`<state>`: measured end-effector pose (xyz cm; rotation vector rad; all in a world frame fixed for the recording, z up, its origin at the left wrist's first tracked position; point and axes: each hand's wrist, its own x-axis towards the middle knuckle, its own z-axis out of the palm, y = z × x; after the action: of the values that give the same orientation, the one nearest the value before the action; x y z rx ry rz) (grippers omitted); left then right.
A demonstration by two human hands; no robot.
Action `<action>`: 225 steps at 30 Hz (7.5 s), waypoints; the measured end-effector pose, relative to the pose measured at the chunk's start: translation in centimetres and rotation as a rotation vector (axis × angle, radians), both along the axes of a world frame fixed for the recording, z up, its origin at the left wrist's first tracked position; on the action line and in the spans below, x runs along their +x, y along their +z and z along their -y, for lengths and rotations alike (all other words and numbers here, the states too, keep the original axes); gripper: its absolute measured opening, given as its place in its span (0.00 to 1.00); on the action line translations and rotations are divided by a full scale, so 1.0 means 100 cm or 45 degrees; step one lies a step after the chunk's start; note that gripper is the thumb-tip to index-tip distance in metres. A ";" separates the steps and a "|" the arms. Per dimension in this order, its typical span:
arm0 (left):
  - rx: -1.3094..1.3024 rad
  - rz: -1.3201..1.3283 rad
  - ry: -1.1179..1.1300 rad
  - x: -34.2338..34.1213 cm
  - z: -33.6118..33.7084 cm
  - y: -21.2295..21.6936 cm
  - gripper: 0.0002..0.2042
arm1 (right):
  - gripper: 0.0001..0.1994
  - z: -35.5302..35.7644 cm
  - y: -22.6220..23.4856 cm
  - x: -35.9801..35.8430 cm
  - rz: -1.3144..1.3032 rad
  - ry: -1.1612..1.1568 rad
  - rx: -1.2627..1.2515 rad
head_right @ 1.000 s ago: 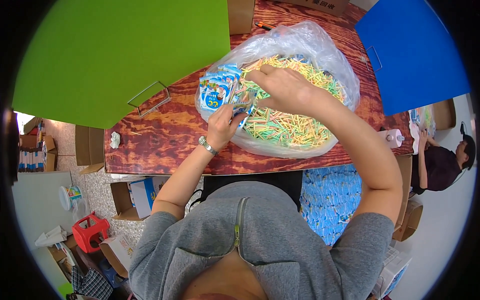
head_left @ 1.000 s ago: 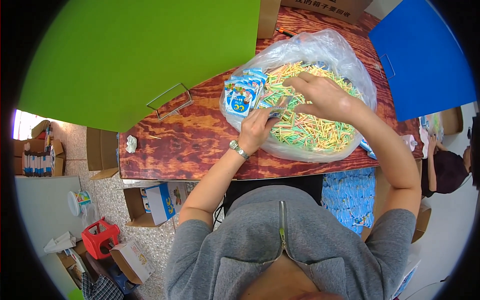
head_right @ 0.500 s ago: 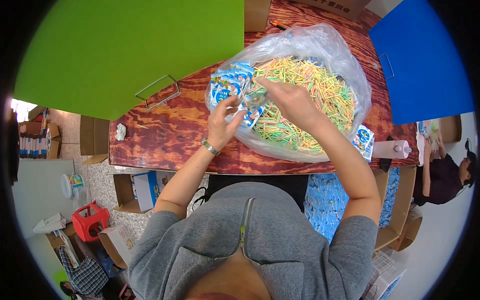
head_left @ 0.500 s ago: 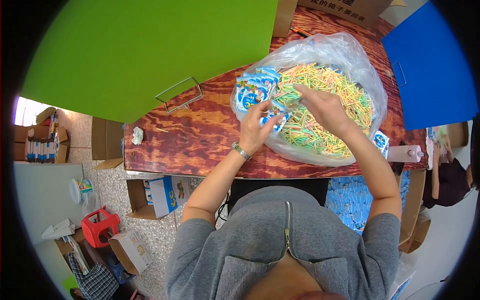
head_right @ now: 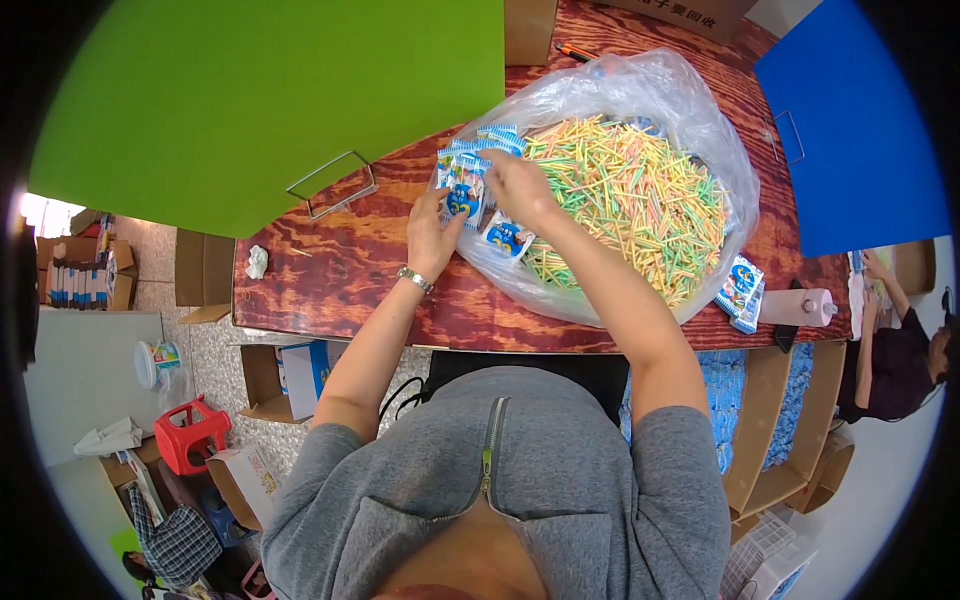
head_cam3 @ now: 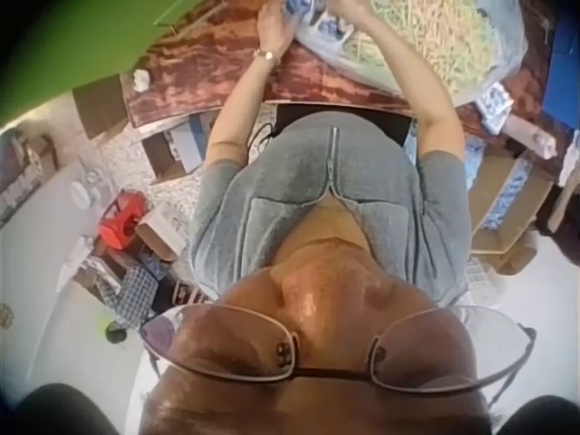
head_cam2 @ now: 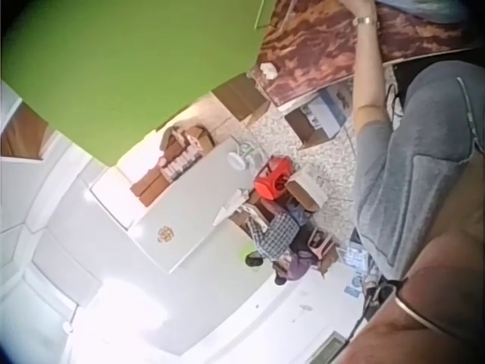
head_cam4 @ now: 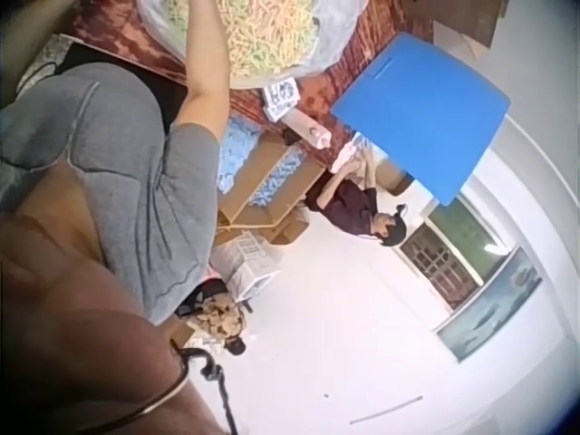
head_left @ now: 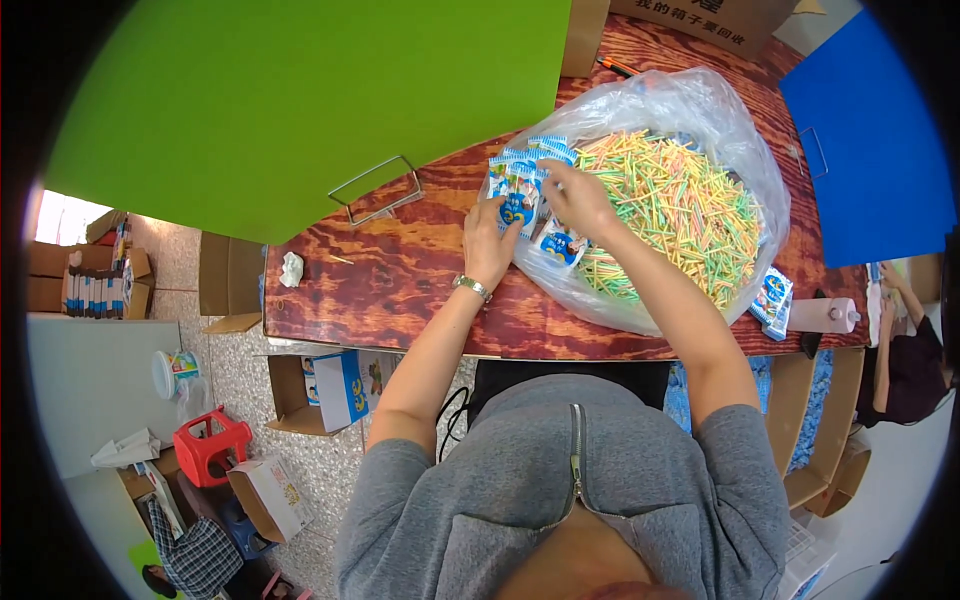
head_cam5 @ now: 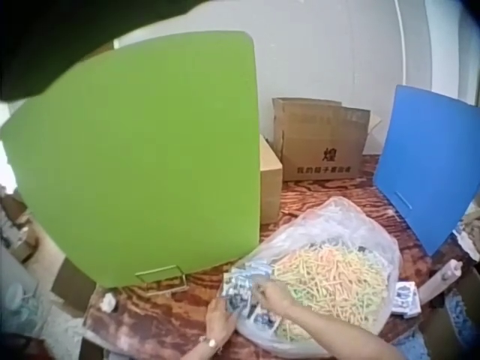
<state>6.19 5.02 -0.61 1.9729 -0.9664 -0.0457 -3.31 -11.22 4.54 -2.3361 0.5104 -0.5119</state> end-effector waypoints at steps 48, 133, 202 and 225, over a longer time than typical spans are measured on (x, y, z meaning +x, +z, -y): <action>-0.138 -0.698 -0.665 -0.047 0.039 0.051 0.13 | 0.09 0.017 0.079 -0.099 -0.112 0.069 0.067; -0.250 -0.426 -0.401 -0.069 0.042 0.039 0.12 | 0.14 0.035 0.109 -0.151 -0.433 0.117 1.265; -0.289 -0.820 -0.220 0.023 0.012 -0.003 0.08 | 0.24 0.014 -0.003 -0.064 -0.613 -0.134 -0.273; -0.115 0.256 -0.277 -0.030 0.011 0.020 0.11 | 0.14 0.011 -0.017 -0.061 -0.473 -0.121 -0.503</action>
<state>3.19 3.95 1.41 1.8068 -1.2891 0.0743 -9.39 -12.29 2.81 -2.8183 0.7504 -0.2321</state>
